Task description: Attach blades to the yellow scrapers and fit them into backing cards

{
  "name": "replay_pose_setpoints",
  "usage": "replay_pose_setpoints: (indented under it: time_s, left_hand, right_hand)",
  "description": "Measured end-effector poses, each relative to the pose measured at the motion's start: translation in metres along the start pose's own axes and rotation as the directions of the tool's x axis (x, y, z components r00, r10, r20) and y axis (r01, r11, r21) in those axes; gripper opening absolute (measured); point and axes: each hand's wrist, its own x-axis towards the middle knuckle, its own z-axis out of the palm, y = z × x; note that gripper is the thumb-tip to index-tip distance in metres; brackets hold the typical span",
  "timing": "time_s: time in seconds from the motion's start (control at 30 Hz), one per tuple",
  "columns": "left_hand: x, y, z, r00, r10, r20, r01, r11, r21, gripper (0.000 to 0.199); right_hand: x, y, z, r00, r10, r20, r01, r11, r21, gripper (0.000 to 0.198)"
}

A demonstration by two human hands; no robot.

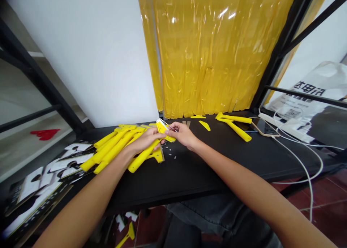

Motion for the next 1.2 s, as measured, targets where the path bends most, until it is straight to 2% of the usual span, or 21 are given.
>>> replay_pose_setpoints:
  time_s: [0.2,0.37,0.47,0.63,0.73,0.87,1.1,1.2]
  left_hand:
    - [-0.003,0.003,-0.002,0.996,-0.023,0.084,0.019,0.998,0.052,0.025]
    - [-0.003,0.001,-0.002,0.997,-0.018,0.080,0.016,1.000,0.023,0.025]
    - [-0.004,-0.001,-0.003,0.997,-0.037,0.073,0.037,0.999,0.002,0.026]
    - [-0.003,-0.003,-0.004,0.998,-0.027,0.064,0.028,0.999,-0.017,0.027]
    - [-0.002,-0.004,-0.004,0.997,-0.008,0.075,0.008,1.000,-0.007,0.028]
    - [-0.002,-0.003,-0.005,0.997,0.013,0.082,-0.015,1.000,0.026,0.028]
    - [-0.004,0.001,-0.001,0.995,0.041,0.092,-0.045,0.998,0.038,0.026]
    - [-0.004,0.001,-0.001,0.996,0.031,0.089,-0.031,1.000,0.001,0.023]
  right_hand:
    - [-0.001,-0.004,-0.001,0.992,0.115,0.047,-0.119,0.990,0.080,0.043]
    - [0.000,-0.003,-0.006,0.981,0.164,0.099,-0.176,0.977,0.120,0.042]
    - [0.001,-0.003,-0.009,0.986,0.134,0.103,-0.151,0.971,0.184,0.037]
    - [0.002,-0.004,-0.011,0.999,0.035,0.013,-0.037,0.968,0.246,0.033]
    - [0.002,-0.005,-0.011,0.998,0.045,0.047,-0.054,0.974,0.218,0.035]
    - [0.001,-0.005,-0.014,0.988,0.078,0.134,-0.086,0.995,0.050,0.039]
    - [0.002,-0.003,-0.014,0.988,0.103,0.111,-0.105,0.994,0.013,0.043]
    - [0.002,-0.004,-0.012,0.994,0.062,0.088,-0.057,0.997,-0.054,0.042]
